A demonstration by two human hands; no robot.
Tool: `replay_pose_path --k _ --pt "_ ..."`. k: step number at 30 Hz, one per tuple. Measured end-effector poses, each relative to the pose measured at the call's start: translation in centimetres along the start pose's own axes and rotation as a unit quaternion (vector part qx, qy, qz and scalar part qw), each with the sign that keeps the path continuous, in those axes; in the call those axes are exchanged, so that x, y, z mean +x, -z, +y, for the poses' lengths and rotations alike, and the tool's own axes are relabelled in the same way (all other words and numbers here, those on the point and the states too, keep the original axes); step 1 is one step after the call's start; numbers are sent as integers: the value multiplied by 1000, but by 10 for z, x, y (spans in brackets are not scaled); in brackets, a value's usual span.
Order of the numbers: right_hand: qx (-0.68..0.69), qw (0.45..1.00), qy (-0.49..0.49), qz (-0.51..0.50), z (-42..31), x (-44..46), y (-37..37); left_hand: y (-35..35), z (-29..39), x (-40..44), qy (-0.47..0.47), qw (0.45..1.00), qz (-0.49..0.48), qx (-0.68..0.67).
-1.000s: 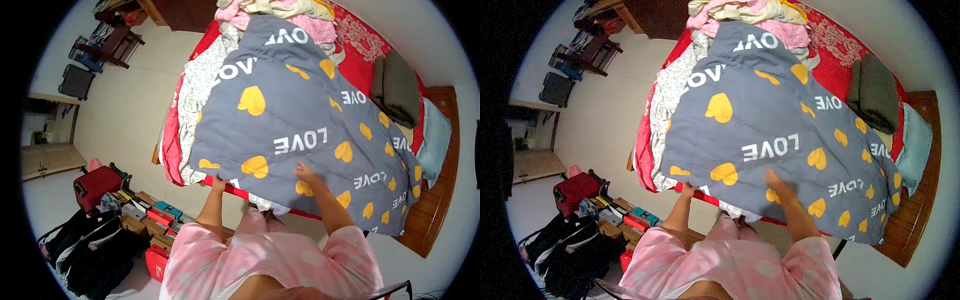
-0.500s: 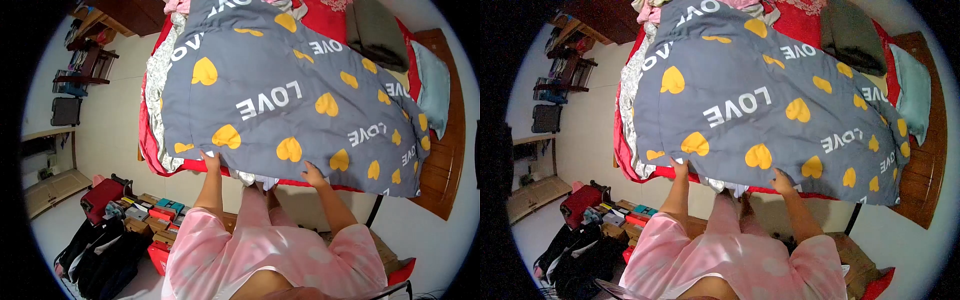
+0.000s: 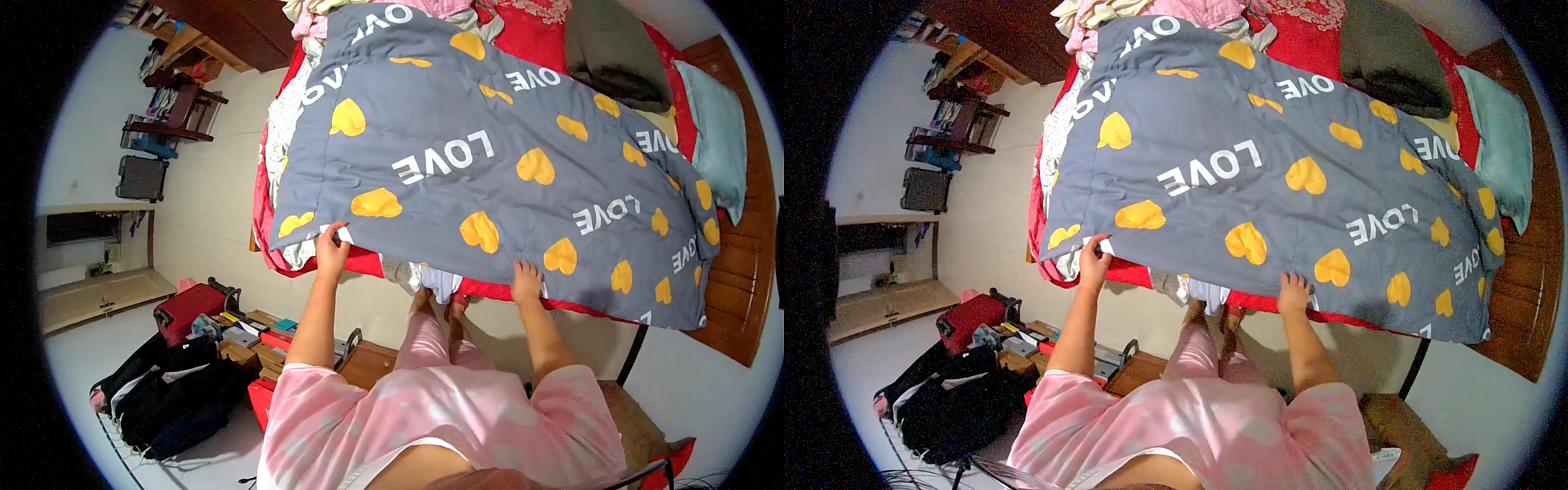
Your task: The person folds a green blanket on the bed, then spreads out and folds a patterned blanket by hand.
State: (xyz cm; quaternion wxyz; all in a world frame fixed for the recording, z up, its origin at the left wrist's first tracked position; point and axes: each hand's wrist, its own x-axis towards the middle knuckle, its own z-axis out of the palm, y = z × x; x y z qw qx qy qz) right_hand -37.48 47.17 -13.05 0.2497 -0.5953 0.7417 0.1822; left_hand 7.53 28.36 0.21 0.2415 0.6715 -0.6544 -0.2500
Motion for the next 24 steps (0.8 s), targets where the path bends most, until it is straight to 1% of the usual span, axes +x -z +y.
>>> replay_pose_path --k 1,3,4,6,10,13,14,16,17,18,19,20,21,22,23,24 --pt "-2 999 -8 -54 13 8 -7 2 -5 1 6 1000 -12 16" --pt "54 998 21 -34 30 9 0 -1 -13 4 16 998 -36 44" --pt "81 996 35 -24 33 9 4 -2 -13 5 3 998 -24 54" --pt "111 991 72 20 28 -1 11 -3 -11 7 -22 997 0 75" --pt "183 962 149 137 -14 -39 53 11 36 13 -33 983 52 170" --pt "82 978 111 157 -22 -36 38 35 66 20 -94 962 99 237" --pt "89 979 82 165 -21 -28 34 38 64 23 -149 946 152 243" --pt "100 978 24 179 -6 -12 23 55 80 26 -210 925 163 273" --pt "130 980 6 152 0 -7 25 61 87 28 -240 912 168 286" --pt "158 980 -12 123 5 -7 39 61 79 32 -235 917 154 283" --pt "185 978 -30 95 12 -9 52 59 65 34 -214 934 111 263" --pt "174 976 5 128 19 -12 63 56 47 38 -194 948 68 242" --pt "158 981 18 107 24 -18 79 55 35 42 -174 960 25 219" --pt "142 986 31 87 27 -26 98 56 34 41 -214 956 64 189" --pt "124 989 44 66 31 -30 111 59 33 37 -168 965 40 199" --pt "99 991 89 25 38 -31 119 64 37 31 -121 970 16 208"
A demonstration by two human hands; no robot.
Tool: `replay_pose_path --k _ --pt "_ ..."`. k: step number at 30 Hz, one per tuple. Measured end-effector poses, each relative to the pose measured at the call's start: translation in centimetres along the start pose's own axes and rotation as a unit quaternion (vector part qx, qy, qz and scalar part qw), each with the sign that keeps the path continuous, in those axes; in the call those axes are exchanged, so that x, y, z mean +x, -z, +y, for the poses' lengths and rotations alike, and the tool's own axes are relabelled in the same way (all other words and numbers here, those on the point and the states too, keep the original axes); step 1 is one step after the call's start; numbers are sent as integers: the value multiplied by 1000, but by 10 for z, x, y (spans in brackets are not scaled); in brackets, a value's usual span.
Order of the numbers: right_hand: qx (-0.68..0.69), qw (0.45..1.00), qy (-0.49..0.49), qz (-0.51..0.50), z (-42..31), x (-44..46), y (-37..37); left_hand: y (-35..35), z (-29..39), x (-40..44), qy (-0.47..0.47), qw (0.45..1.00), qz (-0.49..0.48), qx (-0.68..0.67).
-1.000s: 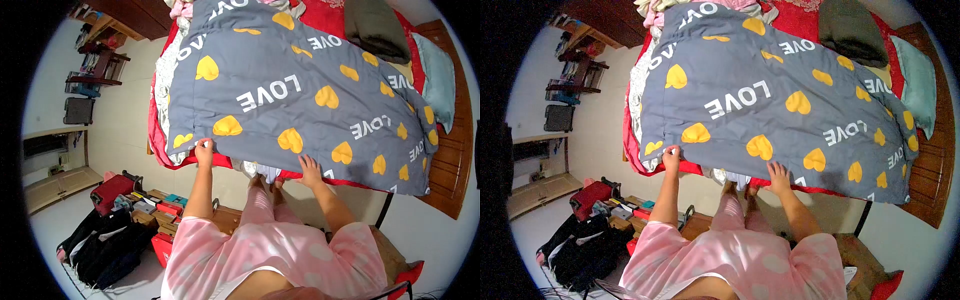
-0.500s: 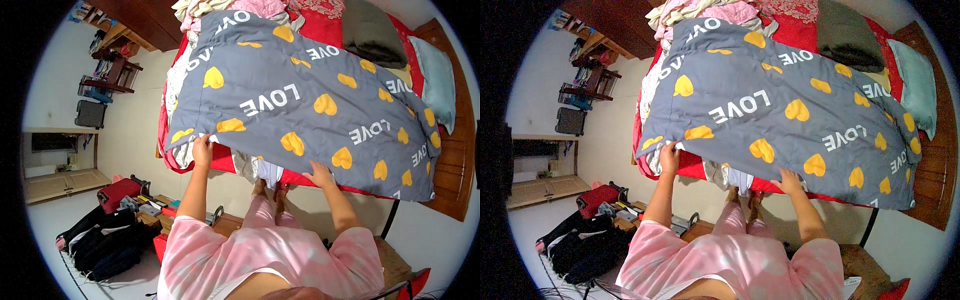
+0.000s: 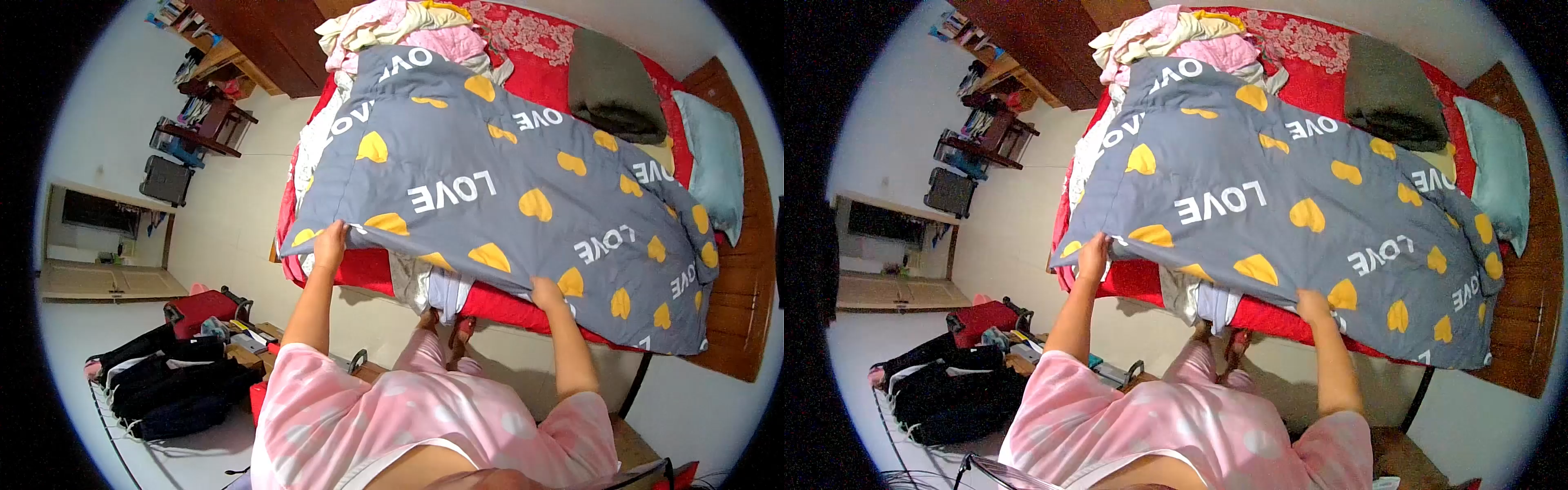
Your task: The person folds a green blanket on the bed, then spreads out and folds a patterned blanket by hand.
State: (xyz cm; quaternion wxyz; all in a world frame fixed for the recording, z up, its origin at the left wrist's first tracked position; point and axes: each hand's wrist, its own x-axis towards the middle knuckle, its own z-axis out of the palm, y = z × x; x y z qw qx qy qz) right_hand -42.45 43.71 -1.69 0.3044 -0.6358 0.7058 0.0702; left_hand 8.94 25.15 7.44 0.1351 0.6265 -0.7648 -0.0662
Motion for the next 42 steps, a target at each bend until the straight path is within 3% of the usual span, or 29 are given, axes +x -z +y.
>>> replay_pose_path --k 1,8,14,18,20,23,26,29,32,36,39,40,42 --pt "-1 1000 8 -15 0 -3 5 7 3 -4 42 998 -36 5" --pt "6 991 -8 -136 -9 10 17 3 -26 2 -5 995 -95 -9" --pt "52 994 -24 -96 22 73 51 -27 -10 101 -50 990 -130 -19" --pt "14 993 -117 -18 40 137 100 -52 3 216 -110 983 -150 -2" --pt "-11 987 -161 25 37 163 137 -59 23 271 -138 984 -113 3" --pt "-73 964 -180 181 61 210 148 -94 34 339 -193 978 -79 27" --pt "-116 917 -186 333 42 232 149 -132 27 353 -145 989 29 -11" --pt "-41 958 -129 252 41 253 123 -151 -7 323 -58 997 17 36" --pt "3 966 -30 258 43 265 76 -146 -61 272 54 997 18 52" --pt "80 981 -65 166 25 280 61 -143 -121 231 227 973 27 43" --pt "133 982 -76 112 -3 305 78 -130 -135 231 364 923 -73 -105" --pt "138 982 -52 115 -15 317 81 -140 -142 227 319 944 -6 -78" --pt "148 981 -5 122 -37 338 88 -151 -147 224 315 947 12 -57"
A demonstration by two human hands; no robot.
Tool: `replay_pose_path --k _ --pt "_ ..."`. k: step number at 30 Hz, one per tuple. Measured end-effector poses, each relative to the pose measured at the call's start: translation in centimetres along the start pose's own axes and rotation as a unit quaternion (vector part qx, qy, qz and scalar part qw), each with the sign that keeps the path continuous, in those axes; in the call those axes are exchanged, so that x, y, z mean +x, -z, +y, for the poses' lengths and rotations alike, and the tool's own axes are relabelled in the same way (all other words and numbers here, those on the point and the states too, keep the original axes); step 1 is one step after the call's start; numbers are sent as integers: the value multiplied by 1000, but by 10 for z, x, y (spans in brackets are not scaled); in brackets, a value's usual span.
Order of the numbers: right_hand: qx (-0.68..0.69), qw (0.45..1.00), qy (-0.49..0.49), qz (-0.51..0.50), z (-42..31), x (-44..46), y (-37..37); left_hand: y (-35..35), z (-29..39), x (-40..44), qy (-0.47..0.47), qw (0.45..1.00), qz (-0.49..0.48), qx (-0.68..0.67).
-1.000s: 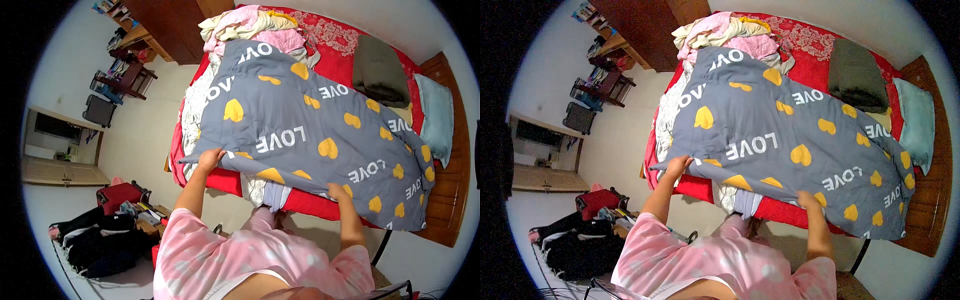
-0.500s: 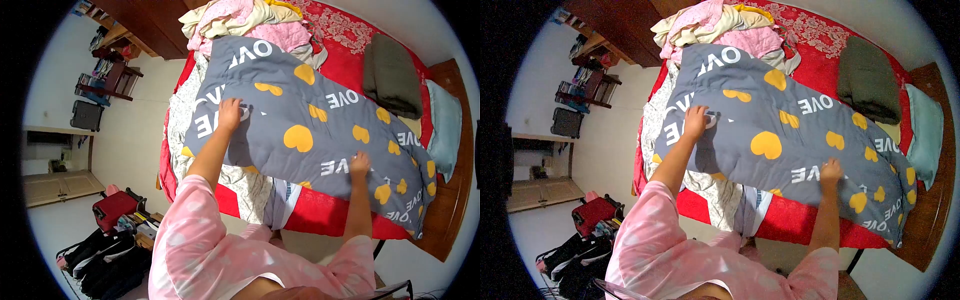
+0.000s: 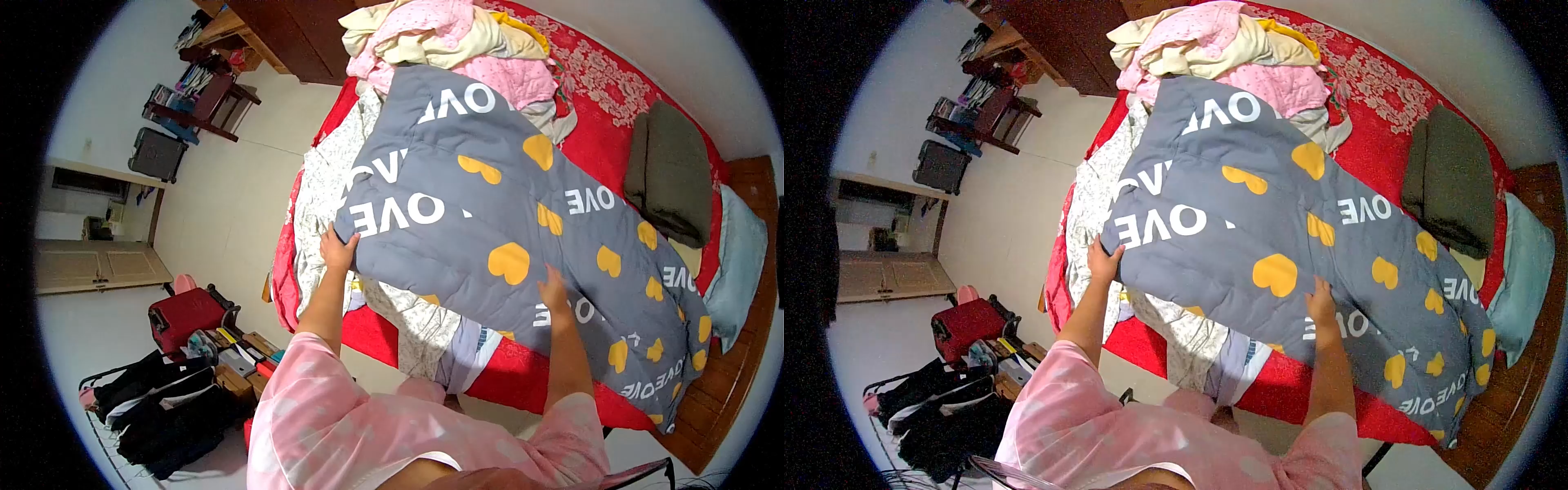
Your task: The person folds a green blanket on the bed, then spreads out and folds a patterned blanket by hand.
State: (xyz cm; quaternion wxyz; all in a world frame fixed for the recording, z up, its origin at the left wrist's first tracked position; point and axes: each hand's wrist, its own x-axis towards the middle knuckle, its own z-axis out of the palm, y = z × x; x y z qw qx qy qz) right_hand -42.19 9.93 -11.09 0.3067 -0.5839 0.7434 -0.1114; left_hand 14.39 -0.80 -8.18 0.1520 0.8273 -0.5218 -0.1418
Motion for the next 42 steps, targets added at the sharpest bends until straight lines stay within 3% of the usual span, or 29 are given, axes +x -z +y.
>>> replay_pose_path --k 3,6,9,12,15,17,21,23,24,27,29,33,36,39,41,42 --pt "-59 995 63 45 -4 34 -36 -8 -1 -3 -23 999 47 -4" --pt "-51 998 25 -1 -8 55 -59 -7 -8 -5 -39 998 52 -8" --pt "-70 992 -80 -67 -22 54 -57 1 -12 -12 -14 999 8 -52" --pt "-105 992 -60 -39 -28 41 -53 9 -17 -13 -22 999 -14 -19" --pt "-27 992 -17 124 -43 23 -25 21 -13 -14 7 999 -32 -4" --pt "-3 983 -7 183 -58 20 2 30 -7 -10 26 999 -23 -13" --pt "4 971 -11 240 -85 31 43 19 -3 8 -29 997 48 -53" --pt "-19 976 -21 215 -63 58 29 13 7 17 -25 997 35 -60" --pt "-29 979 -26 201 -50 70 15 11 10 22 12 998 -24 -49" --pt "-13 979 106 171 -42 77 -26 -7 0 24 -40 999 35 0" --pt "59 974 178 126 -66 62 -43 -4 -1 24 14 1000 9 -24" --pt "4 995 96 14 -117 -11 -71 -6 -17 19 71 995 -21 -60" --pt "-94 986 130 -47 -122 -67 -81 -10 -30 16 92 991 -45 -90" --pt "-182 976 45 -114 -129 -87 -81 5 -29 14 124 985 -105 -65" --pt "-205 974 38 -88 -116 -78 -95 14 -24 18 118 984 -130 -23" --pt "-216 973 34 -75 -110 -74 -102 21 -17 14 104 990 -94 -15"
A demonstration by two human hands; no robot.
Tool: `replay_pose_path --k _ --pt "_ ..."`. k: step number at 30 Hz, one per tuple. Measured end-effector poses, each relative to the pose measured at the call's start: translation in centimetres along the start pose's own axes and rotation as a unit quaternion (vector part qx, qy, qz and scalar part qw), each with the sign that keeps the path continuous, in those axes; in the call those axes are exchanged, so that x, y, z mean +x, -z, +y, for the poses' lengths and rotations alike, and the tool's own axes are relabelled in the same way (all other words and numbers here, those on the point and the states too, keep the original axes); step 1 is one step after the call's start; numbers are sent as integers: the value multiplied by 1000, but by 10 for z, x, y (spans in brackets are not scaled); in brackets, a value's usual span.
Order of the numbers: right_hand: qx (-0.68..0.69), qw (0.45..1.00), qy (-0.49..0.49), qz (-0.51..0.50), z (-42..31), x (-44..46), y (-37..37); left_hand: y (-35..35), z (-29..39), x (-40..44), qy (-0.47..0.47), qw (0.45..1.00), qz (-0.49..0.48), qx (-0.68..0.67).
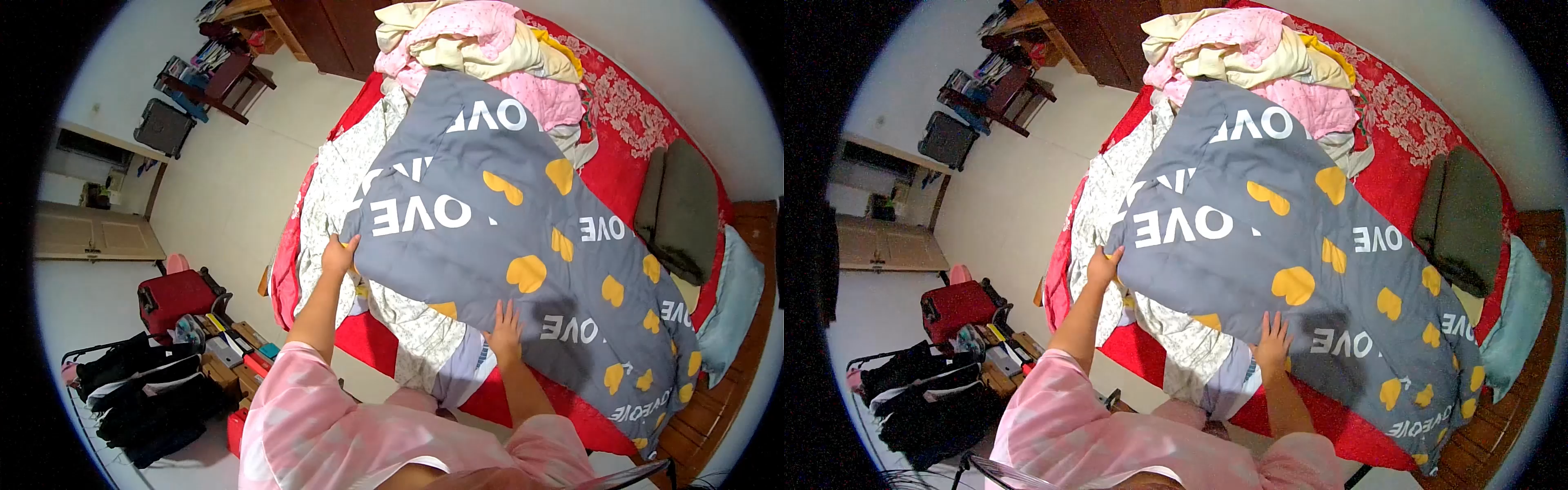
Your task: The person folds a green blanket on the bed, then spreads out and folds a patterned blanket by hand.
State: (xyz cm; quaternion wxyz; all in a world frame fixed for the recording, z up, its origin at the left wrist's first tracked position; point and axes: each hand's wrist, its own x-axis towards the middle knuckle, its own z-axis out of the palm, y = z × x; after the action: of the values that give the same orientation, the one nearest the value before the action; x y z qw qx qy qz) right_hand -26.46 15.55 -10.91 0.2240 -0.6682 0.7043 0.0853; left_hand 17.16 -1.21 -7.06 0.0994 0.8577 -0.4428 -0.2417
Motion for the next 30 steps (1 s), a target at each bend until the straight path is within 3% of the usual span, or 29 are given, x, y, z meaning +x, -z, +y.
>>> replay_pose_path --k 3,6,12,15,16,19,23,27,30 --pt "-78 997 -14 -4 -5 14 2 19 14 -12 -26 999 19 -24" --pt "-34 999 14 33 19 34 -44 38 25 -22 -58 993 21 -100" --pt "36 998 49 -24 32 -7 52 85 43 -57 -82 976 32 -197" --pt "53 994 85 51 40 -63 96 119 45 -92 -102 965 25 -241" --pt "40 994 92 44 39 -80 105 116 32 -97 -95 972 83 -198" --pt "21 993 117 13 33 -131 120 127 -17 -117 -112 966 5 -234" --pt "6 986 153 -59 17 -178 93 106 -102 -150 -81 985 49 -145" --pt "15 978 148 -146 10 -197 41 62 -161 -187 33 999 33 -5" --pt "81 970 183 -135 16 -195 5 20 -193 -186 -33 999 22 -25"
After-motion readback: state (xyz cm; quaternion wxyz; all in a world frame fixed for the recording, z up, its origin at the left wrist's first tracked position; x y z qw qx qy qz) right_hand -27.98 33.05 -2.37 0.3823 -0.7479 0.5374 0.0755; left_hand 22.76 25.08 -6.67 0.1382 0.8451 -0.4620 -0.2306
